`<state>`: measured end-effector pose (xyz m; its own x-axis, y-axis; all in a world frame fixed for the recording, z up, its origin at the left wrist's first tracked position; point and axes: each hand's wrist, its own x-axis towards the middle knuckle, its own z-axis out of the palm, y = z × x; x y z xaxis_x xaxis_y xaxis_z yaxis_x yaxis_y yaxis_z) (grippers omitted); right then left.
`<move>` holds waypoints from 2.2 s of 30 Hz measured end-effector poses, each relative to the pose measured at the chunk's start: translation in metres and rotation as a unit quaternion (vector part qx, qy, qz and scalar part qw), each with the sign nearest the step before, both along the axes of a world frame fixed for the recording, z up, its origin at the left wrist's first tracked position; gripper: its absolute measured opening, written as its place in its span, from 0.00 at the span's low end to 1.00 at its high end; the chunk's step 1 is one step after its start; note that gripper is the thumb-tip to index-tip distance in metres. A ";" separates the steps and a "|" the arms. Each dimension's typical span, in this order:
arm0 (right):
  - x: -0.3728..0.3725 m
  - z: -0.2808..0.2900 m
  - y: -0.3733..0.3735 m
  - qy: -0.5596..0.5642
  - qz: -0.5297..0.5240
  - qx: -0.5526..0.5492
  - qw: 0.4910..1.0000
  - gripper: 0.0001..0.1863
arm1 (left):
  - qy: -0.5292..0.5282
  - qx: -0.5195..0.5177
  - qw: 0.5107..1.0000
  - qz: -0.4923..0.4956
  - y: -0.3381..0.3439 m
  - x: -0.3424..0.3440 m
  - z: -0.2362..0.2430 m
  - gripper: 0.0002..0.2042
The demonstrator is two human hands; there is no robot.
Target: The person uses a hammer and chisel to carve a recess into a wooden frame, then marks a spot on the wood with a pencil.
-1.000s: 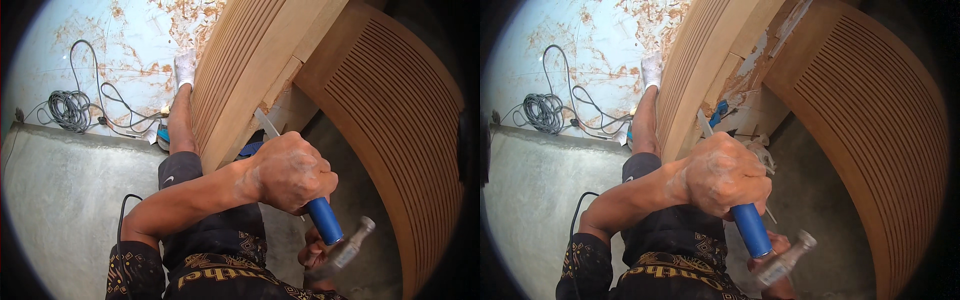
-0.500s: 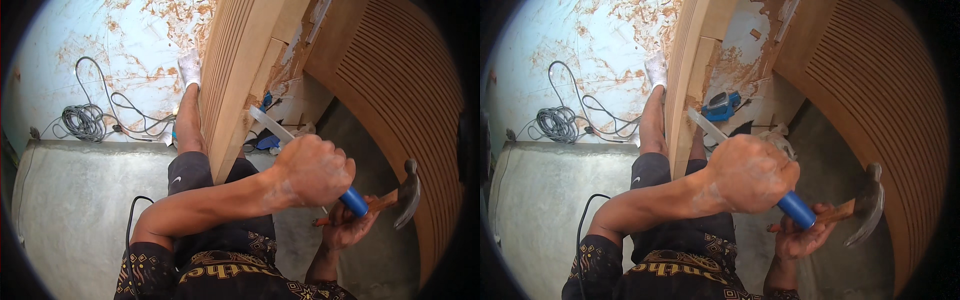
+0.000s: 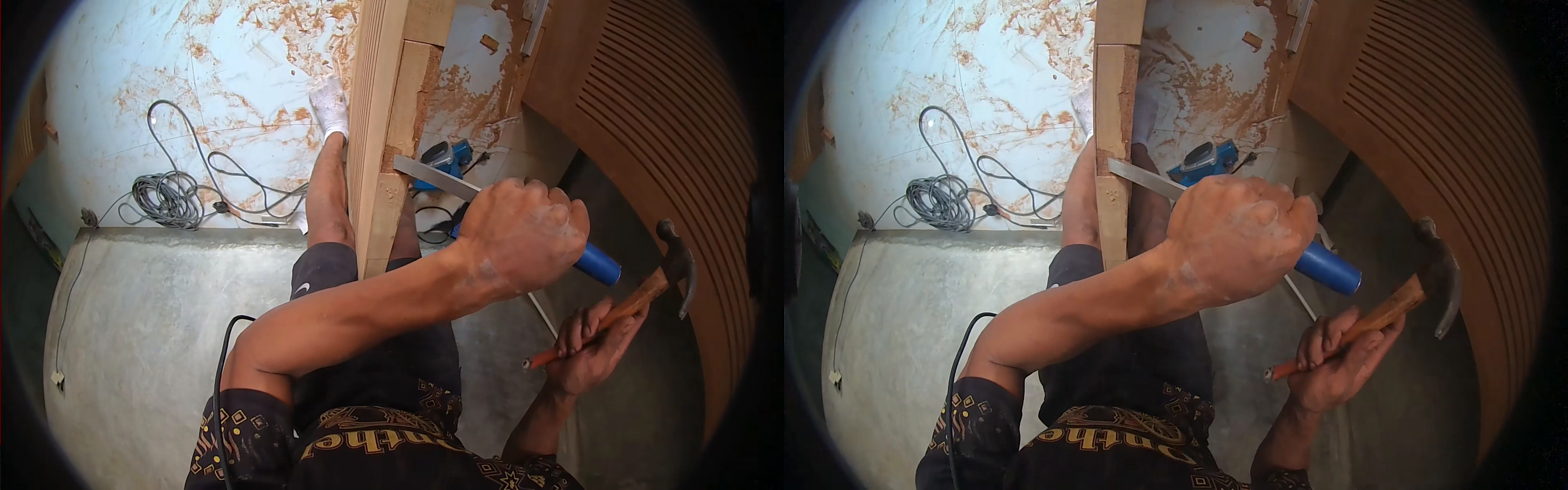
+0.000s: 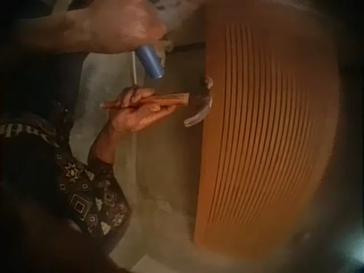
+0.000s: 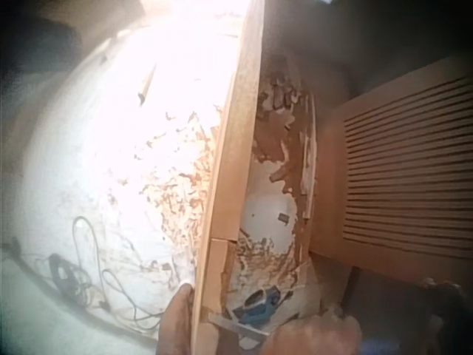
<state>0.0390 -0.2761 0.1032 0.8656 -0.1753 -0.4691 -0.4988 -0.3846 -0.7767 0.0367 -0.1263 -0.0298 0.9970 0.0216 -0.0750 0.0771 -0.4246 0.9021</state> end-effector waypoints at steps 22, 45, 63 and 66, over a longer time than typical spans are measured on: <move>-0.008 -0.011 -0.026 0.166 0.047 0.004 0.985 0.36 | 0.026 0.070 0.997 0.001 -0.009 0.010 -0.021 0.06; -0.024 -0.013 -0.008 0.146 -0.018 0.030 0.989 0.35 | -0.026 0.055 0.998 0.009 -0.006 0.000 -0.021 0.07; -0.035 -0.021 -0.006 0.173 -0.039 0.047 0.983 0.33 | 0.008 0.072 0.997 -0.035 -0.010 0.000 -0.027 0.07; -0.035 -0.022 -0.003 0.168 -0.052 0.047 0.983 0.33 | 0.002 0.068 0.997 -0.033 -0.009 -0.002 -0.027 0.07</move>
<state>0.0037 -0.2789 0.0814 0.6382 -0.1970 -0.7443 -0.7666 -0.2515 -0.5908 0.0344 -0.1355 -0.0566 0.9962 -0.0337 -0.0797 0.0483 -0.5478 0.8352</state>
